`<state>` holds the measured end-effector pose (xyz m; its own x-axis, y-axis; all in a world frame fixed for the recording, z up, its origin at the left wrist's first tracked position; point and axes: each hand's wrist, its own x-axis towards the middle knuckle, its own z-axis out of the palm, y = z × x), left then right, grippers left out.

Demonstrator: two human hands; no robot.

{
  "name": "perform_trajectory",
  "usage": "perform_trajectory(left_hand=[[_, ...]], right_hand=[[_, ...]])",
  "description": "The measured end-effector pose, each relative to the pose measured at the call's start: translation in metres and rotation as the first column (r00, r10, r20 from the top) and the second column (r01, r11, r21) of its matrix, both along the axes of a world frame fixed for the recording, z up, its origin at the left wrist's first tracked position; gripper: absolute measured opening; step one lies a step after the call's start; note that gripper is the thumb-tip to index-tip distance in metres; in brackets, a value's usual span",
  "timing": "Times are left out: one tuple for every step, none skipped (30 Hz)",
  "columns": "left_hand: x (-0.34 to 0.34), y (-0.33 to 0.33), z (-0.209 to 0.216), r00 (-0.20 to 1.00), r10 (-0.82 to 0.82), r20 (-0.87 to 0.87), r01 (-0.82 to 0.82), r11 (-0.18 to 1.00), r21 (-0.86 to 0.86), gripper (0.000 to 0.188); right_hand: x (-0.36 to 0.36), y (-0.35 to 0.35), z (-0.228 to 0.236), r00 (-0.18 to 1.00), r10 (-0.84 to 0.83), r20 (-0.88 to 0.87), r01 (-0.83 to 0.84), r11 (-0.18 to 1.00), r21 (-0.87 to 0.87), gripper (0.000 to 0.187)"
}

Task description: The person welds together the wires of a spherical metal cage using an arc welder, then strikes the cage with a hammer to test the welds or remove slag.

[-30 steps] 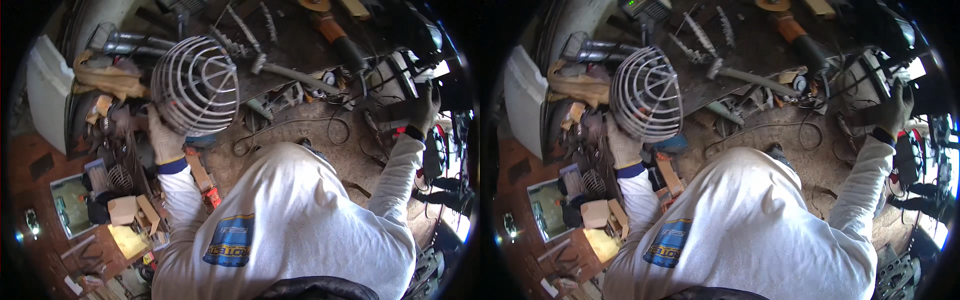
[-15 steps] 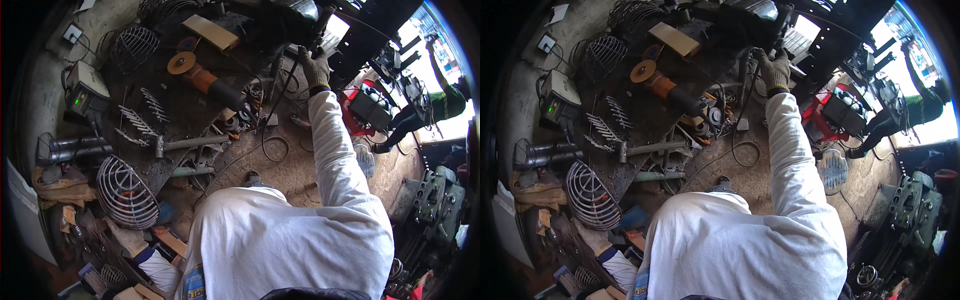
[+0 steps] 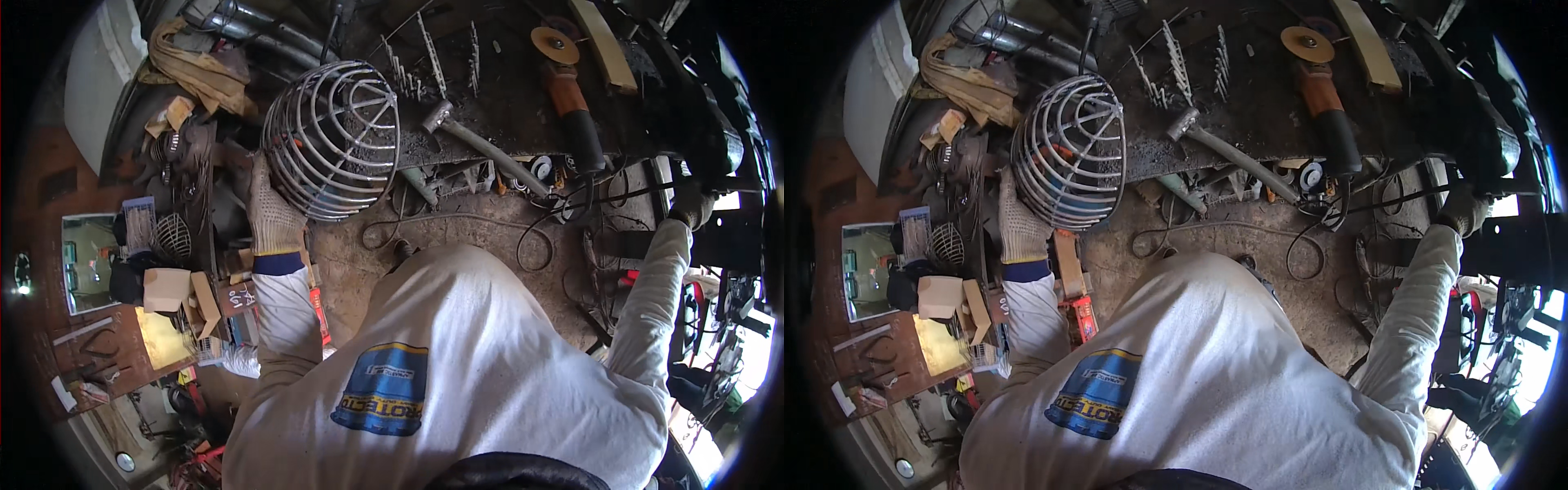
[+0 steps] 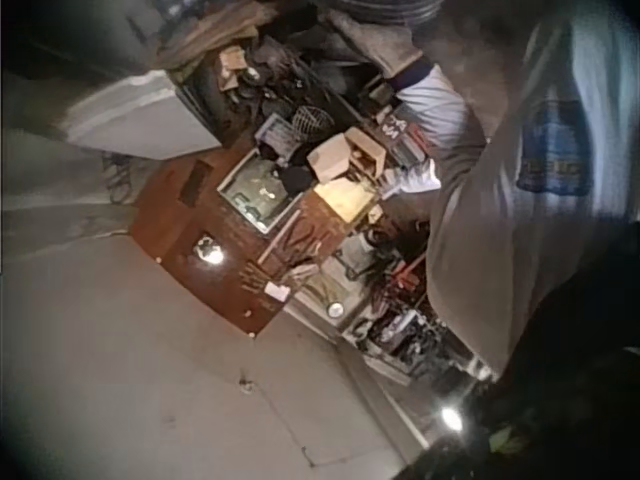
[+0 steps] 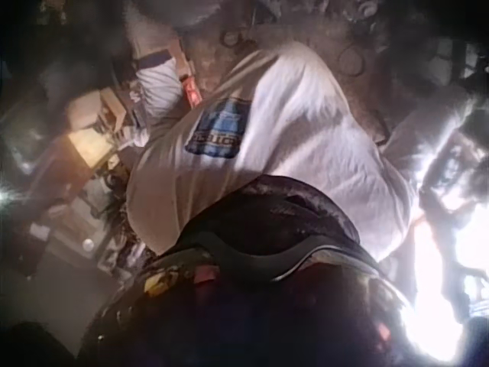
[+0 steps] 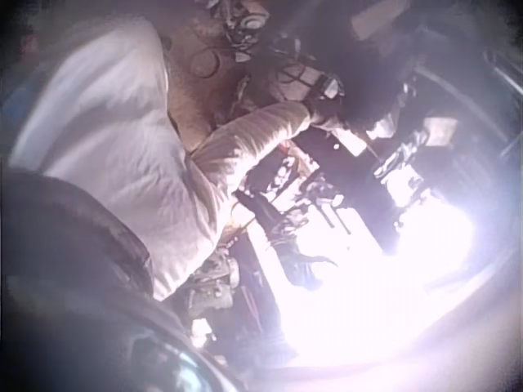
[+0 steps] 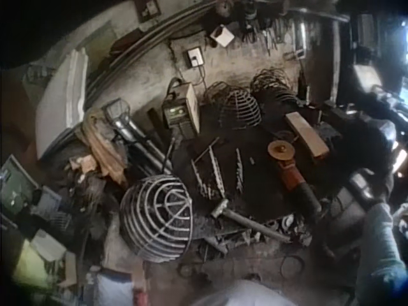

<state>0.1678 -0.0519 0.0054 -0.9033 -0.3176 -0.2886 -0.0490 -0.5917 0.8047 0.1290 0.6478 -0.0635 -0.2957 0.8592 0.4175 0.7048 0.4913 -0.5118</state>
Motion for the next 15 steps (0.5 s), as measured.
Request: perform_trajectory(left_hand=[[0.001,0.002,0.0,1.0,0.017,-0.017,-0.017,1.0,-0.01,0.048],[0.002,0.005,0.001,1.0,0.024,-0.011,-0.024,1.0,-0.007,0.048],[0.003,0.008,0.001,0.997,0.072,0.016,-0.072,0.997,-0.024,0.046],[0.002,0.012,0.004,0.992,0.119,0.039,-0.117,0.992,-0.042,0.045],[0.003,0.016,0.006,0.996,0.085,0.027,-0.084,0.996,-0.017,0.043],[0.005,0.016,0.007,0.995,0.094,0.026,-0.094,0.995,-0.022,0.043],[0.007,0.015,0.008,0.993,0.109,0.04,-0.109,0.994,-0.021,0.042],[0.008,0.014,0.008,0.991,0.123,0.053,-0.123,0.992,-0.019,0.041],[0.009,0.012,0.007,0.99,0.128,0.054,-0.127,0.992,-0.017,0.041],[0.009,0.009,0.007,0.992,0.116,0.052,-0.116,0.993,-0.006,0.041],[0.01,0.007,0.007,0.993,0.103,0.049,-0.104,0.995,0.004,0.041],[0.009,0.007,0.005,0.994,0.102,0.05,-0.102,0.995,0.008,0.041],[0.008,0.007,0.005,0.992,0.118,0.047,-0.118,0.993,-0.007,0.041],[0.008,0.007,0.004,0.99,0.135,0.044,-0.134,0.991,-0.022,0.042],[0.006,0.007,0.002,0.99,0.132,0.04,-0.131,0.991,-0.011,0.042]], right_hand=[[0.003,0.001,0.003,1.0,-0.007,-0.019,0.007,1.0,-0.011,0.042],[0.0,0.004,0.0,0.998,-0.007,-0.063,0.005,1.0,-0.027,0.043],[0.0,0.007,-0.004,0.994,-0.01,-0.105,0.005,0.999,-0.043,0.045],[-0.001,0.013,-0.009,0.98,-0.024,-0.199,0.008,0.997,-0.08,0.047],[-0.001,0.02,-0.016,0.963,-0.011,-0.271,0.013,1.0,0.005,0.047],[-0.004,0.016,-0.017,0.962,-0.004,-0.271,0.004,1.0,0.0,0.047],[-0.006,0.011,-0.016,0.945,-0.081,-0.316,0.06,0.995,-0.076,0.05],[-0.008,0.007,-0.017,0.922,-0.161,-0.353,0.113,0.982,-0.153,0.053],[-0.007,0.013,-0.014,0.952,-0.099,-0.29,0.073,0.992,-0.1,0.062],[-0.005,0.017,-0.012,0.953,-0.094,-0.289,0.068,0.993,-0.098,0.062],[-0.002,0.022,-0.006,0.969,-0.057,-0.241,0.016,0.985,-0.171,0.065],[-0.001,0.021,-0.002,0.975,-0.041,-0.218,-0.005,0.979,-0.205,0.066],[0.0,0.02,0.002,0.981,-0.021,-0.193,-0.027,0.971,-0.24,0.068],[-0.002,0.022,-0.004,0.981,-0.078,-0.18,0.038,0.976,-0.213,0.069],[-0.003,0.025,-0.006,0.978,-0.105,-0.18,0.07,0.979,-0.192,0.07]])
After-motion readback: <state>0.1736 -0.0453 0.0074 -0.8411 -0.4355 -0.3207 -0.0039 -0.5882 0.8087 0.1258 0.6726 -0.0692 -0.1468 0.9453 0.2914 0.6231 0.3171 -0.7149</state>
